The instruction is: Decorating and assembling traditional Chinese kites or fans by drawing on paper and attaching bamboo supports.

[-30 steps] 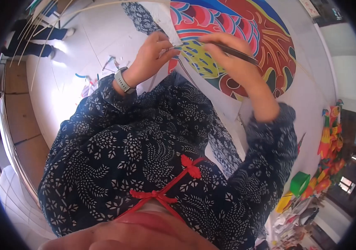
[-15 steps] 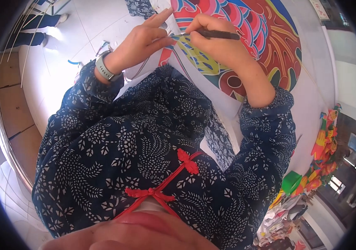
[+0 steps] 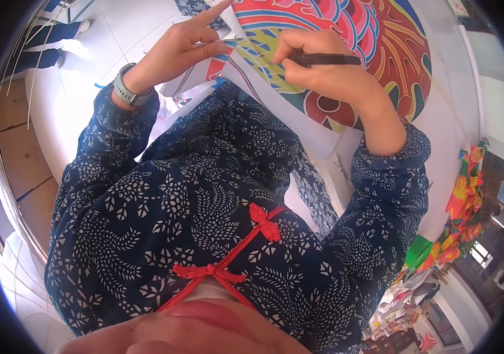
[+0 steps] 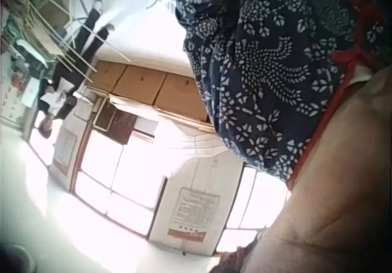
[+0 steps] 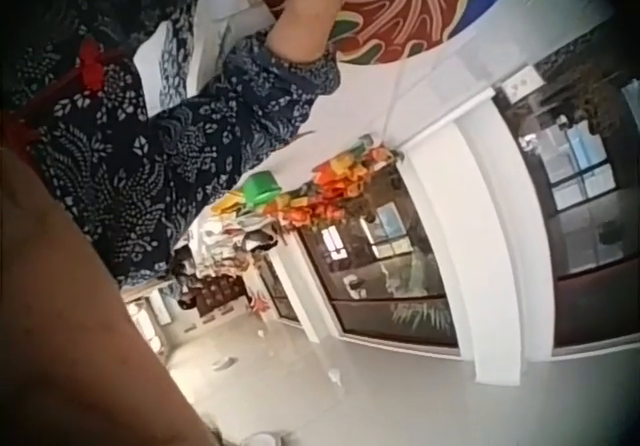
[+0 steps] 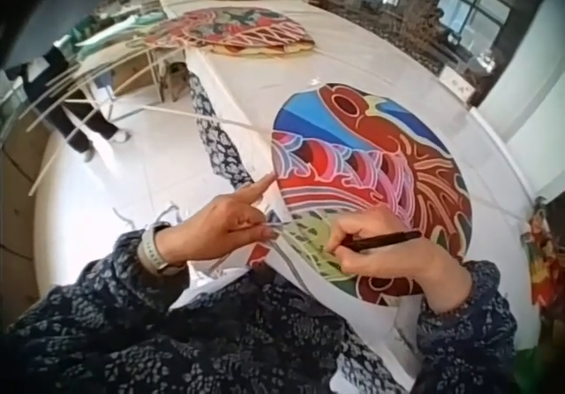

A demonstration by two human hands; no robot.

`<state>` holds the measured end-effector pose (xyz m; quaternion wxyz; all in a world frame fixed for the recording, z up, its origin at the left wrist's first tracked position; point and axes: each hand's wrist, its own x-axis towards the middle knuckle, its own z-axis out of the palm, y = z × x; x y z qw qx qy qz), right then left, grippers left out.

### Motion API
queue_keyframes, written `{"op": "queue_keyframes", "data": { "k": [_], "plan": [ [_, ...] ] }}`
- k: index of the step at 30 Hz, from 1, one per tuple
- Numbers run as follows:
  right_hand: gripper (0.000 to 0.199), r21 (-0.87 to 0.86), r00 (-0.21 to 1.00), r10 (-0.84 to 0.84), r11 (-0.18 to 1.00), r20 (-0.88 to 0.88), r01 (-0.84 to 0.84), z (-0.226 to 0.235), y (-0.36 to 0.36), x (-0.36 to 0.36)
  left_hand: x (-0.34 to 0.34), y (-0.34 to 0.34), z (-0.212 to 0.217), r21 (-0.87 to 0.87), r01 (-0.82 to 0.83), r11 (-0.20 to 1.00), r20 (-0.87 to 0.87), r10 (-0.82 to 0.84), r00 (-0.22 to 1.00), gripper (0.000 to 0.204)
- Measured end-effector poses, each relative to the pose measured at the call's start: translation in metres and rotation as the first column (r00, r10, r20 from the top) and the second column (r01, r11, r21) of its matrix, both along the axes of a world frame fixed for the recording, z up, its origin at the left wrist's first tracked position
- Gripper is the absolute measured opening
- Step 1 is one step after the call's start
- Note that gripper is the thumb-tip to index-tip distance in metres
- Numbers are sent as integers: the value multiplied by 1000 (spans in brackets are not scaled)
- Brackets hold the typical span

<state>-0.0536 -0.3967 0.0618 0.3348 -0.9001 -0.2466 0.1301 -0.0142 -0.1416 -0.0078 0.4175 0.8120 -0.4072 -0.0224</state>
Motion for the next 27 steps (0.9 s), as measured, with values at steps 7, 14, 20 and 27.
{"op": "queue_keyframes", "data": {
  "k": [7,14,20,27],
  "plan": [
    [11,-11,993,118,993,22,-117,-5,-22,-2,0,-6,36,38,51,998,-196,-42,980,18],
    [13,492,989,-5,867,-148,78,-36,-40,10,-3,2,-14,96,160,982,-71,-153,986,22],
    [15,594,978,-24,791,-206,144,-32,-20,14,-31,-46,-20,-404,27,915,-481,-238,844,36],
    [14,407,996,74,912,-53,-46,-13,6,14,-28,-35,-16,-317,-77,945,-682,-171,711,23]
  ]
}}
